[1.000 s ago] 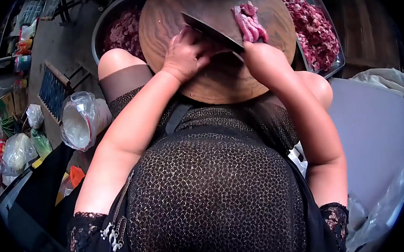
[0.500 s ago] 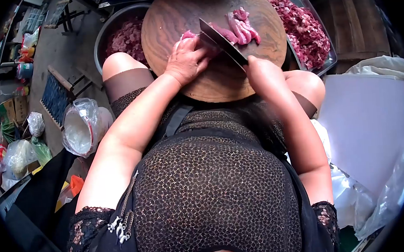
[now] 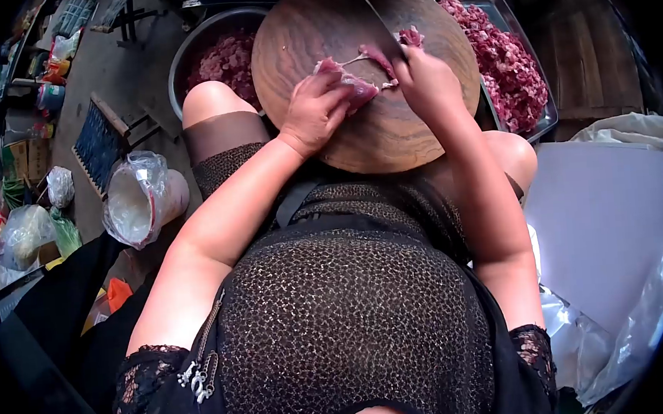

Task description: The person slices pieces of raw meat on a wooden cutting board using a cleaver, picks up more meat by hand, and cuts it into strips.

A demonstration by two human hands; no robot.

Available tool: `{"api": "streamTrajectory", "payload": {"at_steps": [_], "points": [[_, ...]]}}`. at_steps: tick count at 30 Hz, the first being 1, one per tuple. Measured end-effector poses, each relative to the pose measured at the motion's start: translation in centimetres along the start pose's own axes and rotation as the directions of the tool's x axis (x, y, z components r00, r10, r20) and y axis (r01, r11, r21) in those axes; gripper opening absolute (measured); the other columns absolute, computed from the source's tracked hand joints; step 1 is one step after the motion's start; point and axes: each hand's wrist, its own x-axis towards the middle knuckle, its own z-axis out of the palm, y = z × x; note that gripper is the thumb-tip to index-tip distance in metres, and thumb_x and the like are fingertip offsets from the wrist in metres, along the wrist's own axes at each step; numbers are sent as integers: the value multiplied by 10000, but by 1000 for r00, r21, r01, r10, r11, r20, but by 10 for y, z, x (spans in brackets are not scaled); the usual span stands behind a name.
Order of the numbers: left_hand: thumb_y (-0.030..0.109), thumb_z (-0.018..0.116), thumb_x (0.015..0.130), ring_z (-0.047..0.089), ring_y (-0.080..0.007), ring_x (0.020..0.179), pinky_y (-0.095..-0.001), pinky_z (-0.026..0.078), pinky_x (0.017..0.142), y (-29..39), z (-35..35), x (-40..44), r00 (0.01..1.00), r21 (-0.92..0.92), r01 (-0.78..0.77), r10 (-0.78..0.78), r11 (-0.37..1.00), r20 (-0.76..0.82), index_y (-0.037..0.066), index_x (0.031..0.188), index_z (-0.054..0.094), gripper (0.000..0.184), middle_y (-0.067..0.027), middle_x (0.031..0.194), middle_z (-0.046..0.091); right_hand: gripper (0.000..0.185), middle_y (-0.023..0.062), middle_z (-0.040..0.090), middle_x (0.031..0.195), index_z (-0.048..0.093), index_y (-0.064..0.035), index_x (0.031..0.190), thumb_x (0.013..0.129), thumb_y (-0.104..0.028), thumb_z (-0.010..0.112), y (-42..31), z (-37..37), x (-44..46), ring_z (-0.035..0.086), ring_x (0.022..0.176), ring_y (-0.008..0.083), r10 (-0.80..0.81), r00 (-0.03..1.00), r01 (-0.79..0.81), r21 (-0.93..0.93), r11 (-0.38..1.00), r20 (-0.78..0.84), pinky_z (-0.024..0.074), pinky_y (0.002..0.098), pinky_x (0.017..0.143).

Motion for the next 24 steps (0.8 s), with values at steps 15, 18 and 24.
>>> {"api": "streamTrajectory", "payload": {"at_steps": [15,18,24], "points": [[251,694,824,549,-322,1123,-451,457,988,-7,17,15,992,95,37,-48,995,117,218,1106,728,285,-85,1195,603,38,140,652,698,555,-51,845,857,-76,530,7,-5,-70,687,648,294,-174,936,262,-276,925,307,558,413,575],[216,721,781,550,-342,1106,-460,459,976,-10,20,16,999,63,-32,29,997,37,203,1077,732,297,-107,1163,604,55,165,656,714,567,-28,845,860,-67,531,-3,-9,-45,682,662,325,-184,913,265,-186,946,363,554,432,583],[175,740,740,575,-333,1020,-447,487,883,-18,22,10,993,-19,10,-7,1000,119,104,982,706,255,-106,1089,609,103,190,686,762,661,-12,835,814,-80,586,-41,26,32,688,714,350,-289,874,341,-69,937,391,560,434,634]]}}
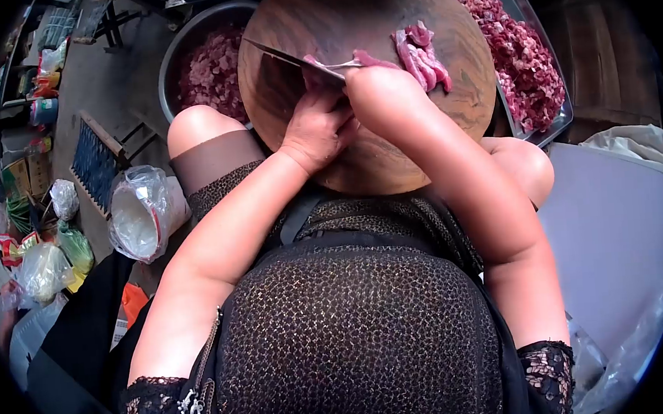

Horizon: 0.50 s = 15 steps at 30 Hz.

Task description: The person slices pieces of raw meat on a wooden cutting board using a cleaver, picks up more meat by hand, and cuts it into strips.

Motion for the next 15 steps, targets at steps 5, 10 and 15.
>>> {"api": "streamTrajectory", "payload": {"at_steps": [5,10,15], "points": [[190,740,754,573,-326,1019,-436,496,879,3,1,2,999,54,-42,43,998,-11,119,973,715,231,-103,1066,611,114,183,693,802,672,-25,859,826,-95,589,7,-3,-28,692,780,346,-8,998,9,-28,1000,61,558,438,684],[200,731,788,571,-318,1032,-412,493,907,6,-2,1,1000,135,-16,17,991,-1,154,1010,716,227,-96,1072,590,169,201,682,804,665,-15,865,893,-167,597,47,-2,-115,673,787,381,240,965,-237,-41,971,107,535,467,683],[214,724,774,565,-296,1036,-412,480,917,8,-2,-7,1000,173,2,-3,985,6,181,1026,700,255,-79,1087,567,291,252,662,815,634,3,909,955,-275,563,69,9,-147,647,800,430,411,887,-401,88,912,-209,504,508,722]]}}
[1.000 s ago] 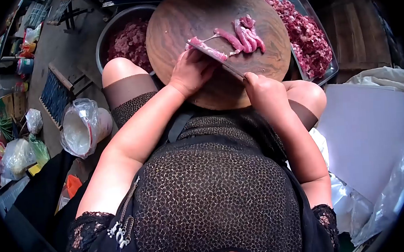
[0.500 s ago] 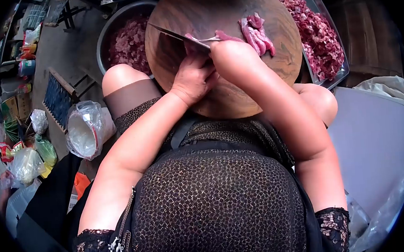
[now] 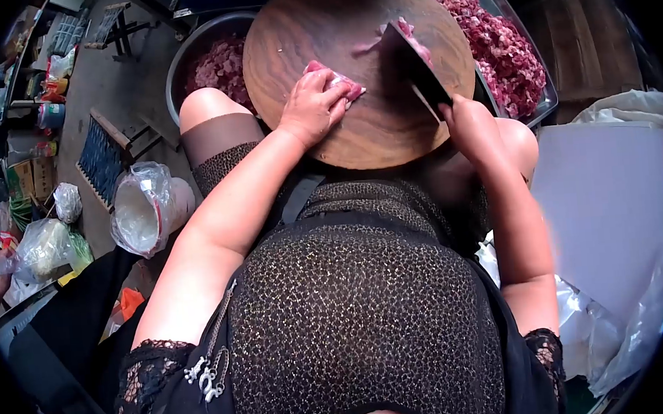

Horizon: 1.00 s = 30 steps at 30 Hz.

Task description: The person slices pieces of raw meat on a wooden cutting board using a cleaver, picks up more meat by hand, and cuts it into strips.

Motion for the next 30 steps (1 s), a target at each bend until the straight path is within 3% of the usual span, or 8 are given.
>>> {"api": "streamTrajectory", "payload": {"at_steps": [4,10,14,16,18,21,23,30], "points": [[198,722,761,569,-301,1026,-417,485,892,-2,-8,-3,986,-41,-100,93,994,-139,141,1034,695,280,-92,1082,571,287,257,657,813,618,14,928,961,-264,553,-30,-17,-17,643,797,434,-2,999,7,151,989,-37,500,520,723],[143,735,753,600,-323,945,-420,510,837,-6,2,-10,998,-143,-47,41,989,-46,108,976,710,227,-84,1012,616,241,149,658,743,559,-53,854,963,-268,542,-57,0,-24,671,700,330,-225,974,223,-62,973,-31,528,450,610],[174,732,767,596,-333,995,-437,509,871,4,-8,-2,999,-79,-42,40,996,-24,115,1018,710,259,-96,1062,622,76,153,666,759,552,-49,861,889,-115,528,-59,15,-11,682,673,308,-290,956,293,-125,948,43,544,430,566],[185,709,794,572,-319,1033,-430,522,875,5,-5,-1,998,-94,34,-39,995,-56,267,1128,702,344,-65,1089,596,152,152,643,722,531,-45,853,939,-170,542,-67,13,-9,668,653,319,-275,951,300,-202,932,142,533,402,538],[169,706,784,568,-329,1045,-440,521,890,5,-6,1,998,-124,50,-54,991,-32,278,1140,693,373,-68,1108,594,115,153,635,702,521,-42,834,912,-126,532,-70,16,-7,664,628,331,-291,947,310,-145,940,140,534,403,525],[148,704,765,571,-325,1043,-435,517,883,0,-4,3,997,-193,70,-74,979,-16,241,1112,707,360,-73,1128,595,79,184,677,749,570,-14,875,855,-66,514,-80,7,12,702,701,329,-222,929,264,-108,958,296,565,436,599],[154,725,741,578,-351,1065,-444,488,926,-5,-1,0,1000,-126,-15,15,992,5,96,1080,694,344,-124,1145,612,80,184,680,747,583,-11,870,844,-65,529,-91,11,36,703,704,328,-253,924,281,-59,958,288,566,435,608],[117,695,732,590,-307,986,-409,500,860,-3,-1,-5,1000,-164,-11,7,986,-25,97,980,702,249,-90,1068,625,148,169,687,778,631,-42,868,899,-178,580,-126,32,107,687,750,347,-411,868,425,12,905,278,555,438,651]]}}
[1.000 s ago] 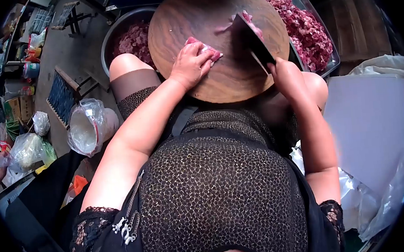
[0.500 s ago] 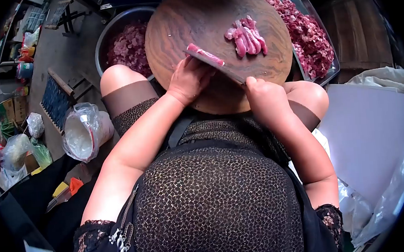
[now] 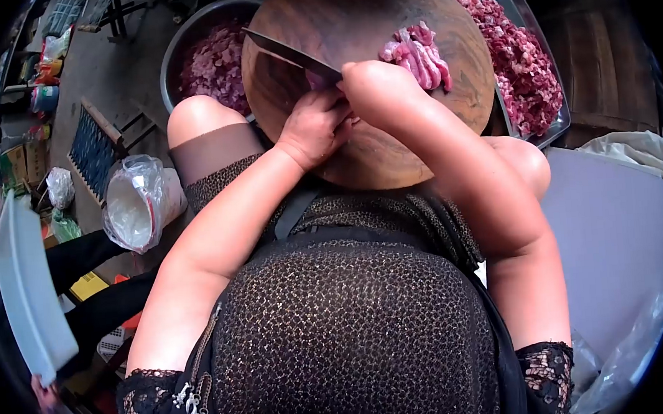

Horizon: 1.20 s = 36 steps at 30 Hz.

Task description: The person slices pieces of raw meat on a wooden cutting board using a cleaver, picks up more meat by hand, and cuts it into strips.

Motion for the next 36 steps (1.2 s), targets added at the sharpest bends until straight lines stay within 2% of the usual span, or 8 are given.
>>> {"api": "streamTrajectory", "payload": {"at_steps": [4,13,14,17,22,26,29,36], "points": [[112,686,738,582,-309,1007,-403,498,884,5,-2,3,997,42,-77,78,996,-17,152,999,716,266,-76,1066,613,189,185,690,800,644,-24,898,917,-199,574,16,-3,-60,684,786,373,174,978,-173,-14,985,112,550,462,687],[105,711,758,594,-267,1009,-396,485,946,3,-13,0,995,-40,-88,90,995,33,160,1037,710,285,-68,1023,602,262,257,658,847,590,-13,970,976,-265,518,34,9,-164,638,821,439,548,812,-505,229,832,-201,498,519,731],[121,735,769,601,-258,1040,-386,482,966,7,-13,-6,998,-277,61,-68,959,-16,144,1028,722,261,-110,1058,613,262,257,658,847,590,-13,970,976,-265,518,26,9,-167,638,821,439,548,813,-505,232,831,-195,498,519,731],[83,749,781,601,-282,1078,-362,491,941,-1,-18,-12,961,-79,102,-119,992,-249,73,1059,710,281,-141,1181,607,225,226,668,840,600,-44,986,972,-256,526,16,13,-172,650,805,410,409,868,-330,288,899,-282,511,499,707],[91,726,800,617,-306,999,-379,510,904,3,-16,-11,999,-74,-1,-2,997,-42,95,1043,714,243,-98,1094,634,185,172,667,771,580,-45,916,950,-225,556,-1,23,-152,665,711,362,198,927,-177,93,980,-317,532,453,628],[82,696,785,588,-317,1072,-413,491,958,1,-1,-13,998,50,-56,57,997,-22,140,1099,708,320,-95,1149,613,89,166,656,710,539,-37,826,884,-104,528,-9,16,-135,689,668,328,161,977,-182,-149,972,-139,553,436,569],[130,642,834,586,-291,1056,-394,515,926,3,2,-5,1000,74,20,-19,997,-23,232,1152,697,338,-61,1136,613,57,171,666,719,552,-19,832,848,-64,522,-13,7,-127,697,682,330,191,981,-191,-154,969,-16,566,431,592],[100,684,746,608,-340,924,-424,515,850,-4,5,-10,999,23,-22,23,999,-37,114,1020,694,275,-99,1009,649,176,165,676,734,617,-28,1012,865,-76,534,-17,12,-27,681,676,346,25,995,-24,11,1000,-98,544,449,583]]}}
